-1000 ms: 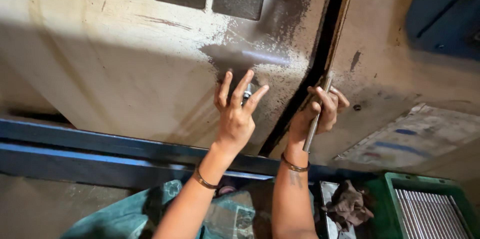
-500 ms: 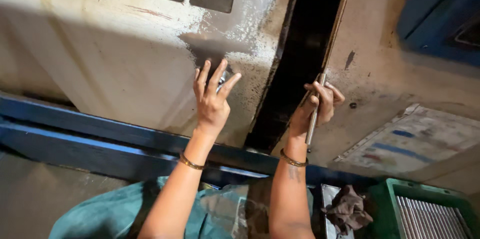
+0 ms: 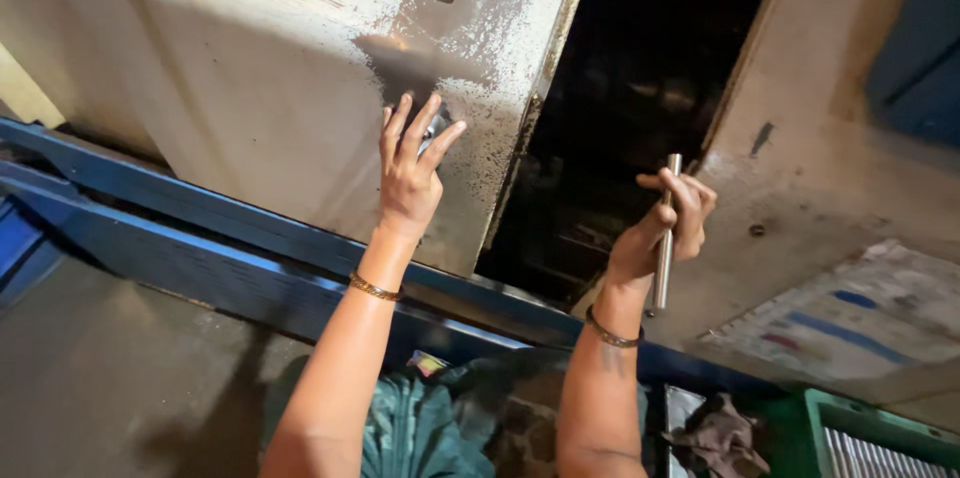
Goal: The person cleans metal rods by wiping them with a cloth and inserting them into a machine. They repeat this process multiple times, handling each rod individually and placing them into a green container after cleaning.
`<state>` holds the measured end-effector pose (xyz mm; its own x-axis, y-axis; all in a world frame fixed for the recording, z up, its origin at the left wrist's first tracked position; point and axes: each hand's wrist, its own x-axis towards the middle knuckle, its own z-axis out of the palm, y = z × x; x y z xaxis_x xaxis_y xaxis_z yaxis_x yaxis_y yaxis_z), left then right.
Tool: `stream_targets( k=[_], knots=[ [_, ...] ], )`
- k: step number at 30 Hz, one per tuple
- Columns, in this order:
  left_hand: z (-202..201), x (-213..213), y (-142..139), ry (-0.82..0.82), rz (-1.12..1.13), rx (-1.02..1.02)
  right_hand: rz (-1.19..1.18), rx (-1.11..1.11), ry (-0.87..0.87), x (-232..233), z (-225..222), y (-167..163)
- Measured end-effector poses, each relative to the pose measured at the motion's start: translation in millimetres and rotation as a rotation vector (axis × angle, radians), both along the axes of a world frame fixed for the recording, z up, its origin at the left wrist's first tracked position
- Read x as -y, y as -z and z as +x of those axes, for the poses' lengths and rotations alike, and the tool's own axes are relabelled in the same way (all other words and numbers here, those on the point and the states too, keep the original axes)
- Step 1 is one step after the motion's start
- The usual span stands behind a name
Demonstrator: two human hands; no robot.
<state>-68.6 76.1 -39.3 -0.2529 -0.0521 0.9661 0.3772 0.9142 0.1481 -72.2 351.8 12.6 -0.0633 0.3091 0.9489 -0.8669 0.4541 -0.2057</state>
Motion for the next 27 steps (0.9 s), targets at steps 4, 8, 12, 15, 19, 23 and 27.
stream_targets(
  k=[4, 8, 12, 15, 19, 23, 27],
  knots=[
    [0.2, 4.9, 2.3, 0.002, 0.014, 0.011, -0.002, 0.101, -0.253, -1.0, -7.8, 10.9],
    [0.2, 7.2, 3.6, 0.018, 0.049, 0.003, 0.220, 0.179, -0.327, -9.2, -48.3, 19.3],
    [2.3, 8.9, 5.9, 0.020, 0.062, 0.025, 0.039, 0.595, -0.815, 4.9, -126.9, 27.6],
    [5.7, 10.3, 8.3, 0.014, 0.069, 0.035, -0.137, 1.027, -1.032, 22.4, -182.0, 42.3],
    [9.1, 10.4, 11.4, -0.006, 0.066, 0.022, -0.289, 1.177, -1.241, 57.3, -233.8, 54.1],
    [11.2, 11.2, 14.9, -0.017, 0.058, 0.030, -0.526, 1.181, -1.340, 89.3, -247.6, 46.0],
    [13.6, 10.2, 18.0, -0.006, 0.066, 0.022, -0.396, 1.081, -1.318, 119.0, -250.4, 27.3]
  ],
)
